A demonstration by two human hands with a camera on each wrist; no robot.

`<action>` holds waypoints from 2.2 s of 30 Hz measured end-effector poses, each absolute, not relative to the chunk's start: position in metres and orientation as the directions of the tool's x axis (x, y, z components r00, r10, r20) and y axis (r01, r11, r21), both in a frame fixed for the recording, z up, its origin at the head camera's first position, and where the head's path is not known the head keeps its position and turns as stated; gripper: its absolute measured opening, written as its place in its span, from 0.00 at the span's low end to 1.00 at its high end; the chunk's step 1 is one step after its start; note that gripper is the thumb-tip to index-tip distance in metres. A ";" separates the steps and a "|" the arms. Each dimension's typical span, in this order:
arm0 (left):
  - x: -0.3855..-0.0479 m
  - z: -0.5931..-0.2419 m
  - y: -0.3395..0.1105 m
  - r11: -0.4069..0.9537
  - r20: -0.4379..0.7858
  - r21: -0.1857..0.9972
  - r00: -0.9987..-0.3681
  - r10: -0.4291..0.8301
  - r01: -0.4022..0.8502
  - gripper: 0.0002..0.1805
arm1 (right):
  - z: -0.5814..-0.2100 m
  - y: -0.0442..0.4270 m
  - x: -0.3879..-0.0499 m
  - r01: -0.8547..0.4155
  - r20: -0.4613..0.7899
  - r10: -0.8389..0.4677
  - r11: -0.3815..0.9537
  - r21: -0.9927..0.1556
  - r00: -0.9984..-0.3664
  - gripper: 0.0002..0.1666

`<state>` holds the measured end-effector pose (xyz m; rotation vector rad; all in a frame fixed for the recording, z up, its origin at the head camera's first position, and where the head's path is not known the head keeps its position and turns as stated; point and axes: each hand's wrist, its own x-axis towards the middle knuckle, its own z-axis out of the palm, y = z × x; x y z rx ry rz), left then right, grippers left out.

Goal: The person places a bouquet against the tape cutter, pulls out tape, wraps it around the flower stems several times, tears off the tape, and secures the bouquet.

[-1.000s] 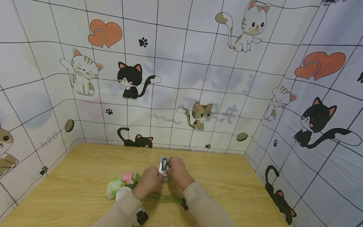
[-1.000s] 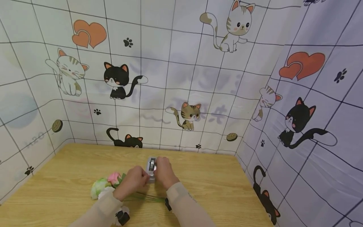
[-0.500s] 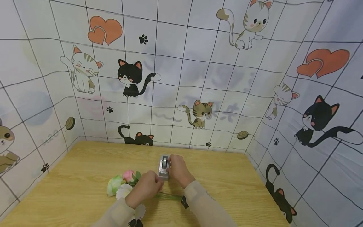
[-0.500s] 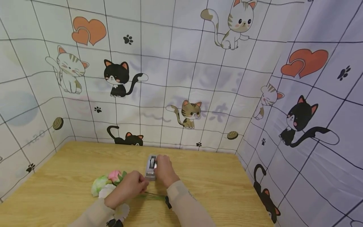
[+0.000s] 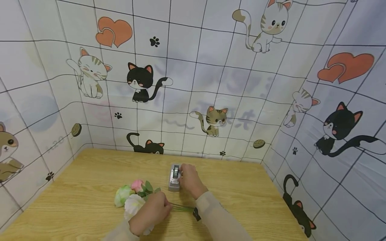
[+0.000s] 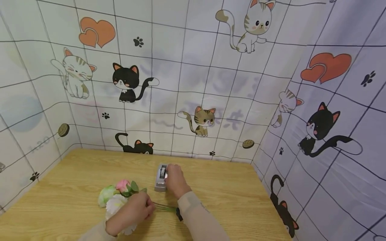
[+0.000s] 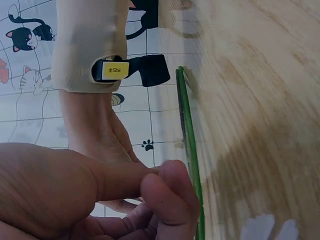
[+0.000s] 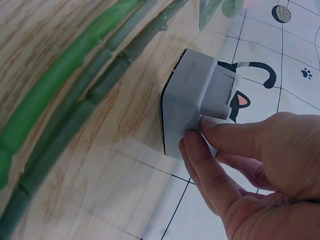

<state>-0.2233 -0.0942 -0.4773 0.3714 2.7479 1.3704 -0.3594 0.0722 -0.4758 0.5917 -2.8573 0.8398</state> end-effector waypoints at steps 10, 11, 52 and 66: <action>-0.224 -0.498 -0.093 0.651 0.129 0.723 -0.971 0.201 0.231 0.28 | -0.473 0.071 -0.355 -0.361 0.175 -0.317 0.781 -0.510 -0.932 0.20; -0.224 -0.500 -0.093 0.653 0.127 0.723 -0.972 0.196 0.226 0.26 | -0.473 0.071 -0.355 -0.361 0.174 -0.317 0.781 -0.510 -0.932 0.20; -0.230 -0.483 -0.094 0.850 0.331 0.451 -0.935 0.123 0.271 0.20 | -0.477 0.071 -0.358 -0.399 0.210 -0.339 0.804 -0.442 -0.917 0.18; -0.240 -0.486 -0.098 0.832 0.217 0.460 -0.948 0.233 0.309 0.18 | -0.477 0.069 -0.355 -0.389 0.198 -0.335 0.816 -0.427 -0.921 0.18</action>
